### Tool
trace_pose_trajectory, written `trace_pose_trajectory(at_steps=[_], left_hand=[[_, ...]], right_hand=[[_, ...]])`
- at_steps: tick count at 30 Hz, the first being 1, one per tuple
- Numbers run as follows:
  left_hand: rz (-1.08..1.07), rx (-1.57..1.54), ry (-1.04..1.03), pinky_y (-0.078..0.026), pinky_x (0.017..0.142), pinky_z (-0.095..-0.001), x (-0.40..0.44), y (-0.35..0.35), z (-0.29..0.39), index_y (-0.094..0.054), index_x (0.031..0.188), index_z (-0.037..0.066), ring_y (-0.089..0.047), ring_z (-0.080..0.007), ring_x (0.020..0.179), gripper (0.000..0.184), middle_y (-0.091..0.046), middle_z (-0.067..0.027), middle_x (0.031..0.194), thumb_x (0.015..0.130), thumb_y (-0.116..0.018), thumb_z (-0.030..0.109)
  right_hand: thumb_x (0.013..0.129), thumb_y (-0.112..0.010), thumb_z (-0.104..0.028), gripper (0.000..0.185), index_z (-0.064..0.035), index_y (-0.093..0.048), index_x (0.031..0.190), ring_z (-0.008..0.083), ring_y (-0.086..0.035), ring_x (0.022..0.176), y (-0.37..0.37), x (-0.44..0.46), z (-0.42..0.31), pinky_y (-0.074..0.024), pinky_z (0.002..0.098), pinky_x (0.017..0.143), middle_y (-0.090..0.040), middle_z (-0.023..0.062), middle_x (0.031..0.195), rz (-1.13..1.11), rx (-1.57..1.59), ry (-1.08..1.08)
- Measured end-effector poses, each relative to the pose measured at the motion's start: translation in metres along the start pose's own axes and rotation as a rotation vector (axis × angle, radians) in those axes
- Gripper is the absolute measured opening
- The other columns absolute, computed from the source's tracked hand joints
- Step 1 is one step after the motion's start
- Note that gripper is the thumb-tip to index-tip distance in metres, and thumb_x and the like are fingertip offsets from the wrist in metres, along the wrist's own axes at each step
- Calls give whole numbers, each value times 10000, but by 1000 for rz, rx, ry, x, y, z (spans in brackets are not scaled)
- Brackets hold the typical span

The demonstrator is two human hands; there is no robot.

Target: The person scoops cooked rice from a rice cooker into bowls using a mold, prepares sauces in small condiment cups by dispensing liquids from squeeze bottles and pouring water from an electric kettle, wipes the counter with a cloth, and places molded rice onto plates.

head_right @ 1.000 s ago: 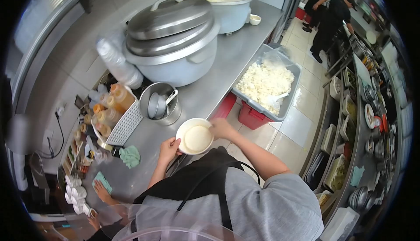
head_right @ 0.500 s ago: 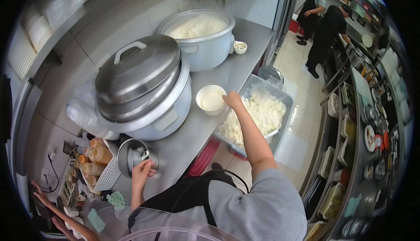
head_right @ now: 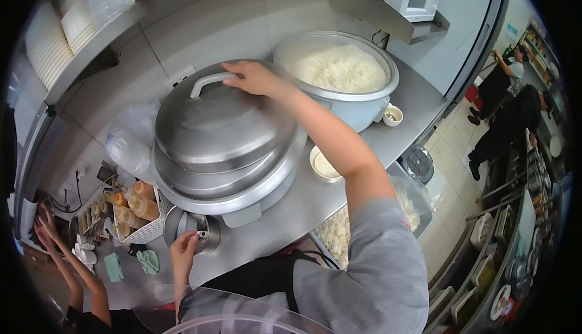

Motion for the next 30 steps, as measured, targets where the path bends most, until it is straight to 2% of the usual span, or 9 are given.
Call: trace_pose_trajectory(at_steps=[2,4,6,8,13,19,22,23,30], left_hand=[[34,21,-20,-468,646,-220,1,4,1,-604,950,-34,-586,-114,708,204,-627,-85,801,800,-600,105],[59,39,-39,-467,658,-221,-1,6,-3,-604,942,-36,-587,-118,715,197,-626,-85,807,803,-596,103],[88,54,-64,-463,683,-222,4,10,-8,-601,932,-43,-588,-121,735,194,-625,-85,804,803,-596,102],[93,29,-61,-460,686,-221,8,13,-8,-601,929,-46,-587,-121,738,191,-624,-84,803,804,-595,99],[91,34,-49,-456,659,-221,14,14,-1,-608,914,-36,-579,-111,710,175,-625,-73,785,807,-589,101],[145,88,-33,-459,628,-230,12,13,8,-614,909,-30,-580,-108,686,191,-632,-87,779,795,-605,123],[173,134,-40,-463,618,-240,14,13,7,-613,912,-35,-590,-123,689,203,-639,-105,793,792,-607,128],[172,157,-50,-465,619,-244,15,12,9,-613,914,-36,-593,-132,688,208,-640,-110,795,789,-610,129],[235,151,36,-466,646,-248,6,18,3,-616,907,-33,-597,-145,720,208,-637,-114,812,780,-620,133]], right_hand=[[840,-542,-279,407,-89,-505,1199,295,-528,1001,-24,23,2,-392,335,875,-575,154,1070,-81,134,-62],[836,-557,-209,358,-106,-531,1178,250,-553,959,-40,32,3,-406,316,853,-596,145,1032,-254,480,-232],[801,-594,-169,315,-105,-581,1109,239,-574,952,-27,39,-2,-418,311,851,-616,136,1009,-207,357,-225],[803,-591,-173,296,-94,-592,1089,214,-590,899,7,44,-15,-429,300,825,-620,141,997,-38,189,-15],[840,-532,-213,286,-78,-583,1087,292,-575,945,117,43,55,-436,351,823,-611,150,1003,91,-115,-123],[804,-560,-179,283,-109,-594,1076,293,-574,958,212,-32,196,-430,330,822,-598,175,998,323,-390,-394],[790,-579,-196,283,-99,-608,1054,285,-590,937,230,-59,247,-443,327,802,-617,172,951,392,-381,-580],[807,-573,-202,283,-119,-603,1075,207,-614,838,232,-63,268,-438,303,773,-643,138,901,396,-431,-581],[798,-578,-237,287,-130,-609,1062,274,-575,977,224,-62,324,-423,320,834,-610,177,976,312,-495,-662]])
Point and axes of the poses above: each hand's wrist, its own x-axis towards the middle knuckle, its own y-axis out of the back of the hand, z = x × y, the point moved 8 cm from there along x, towards the middle knuckle
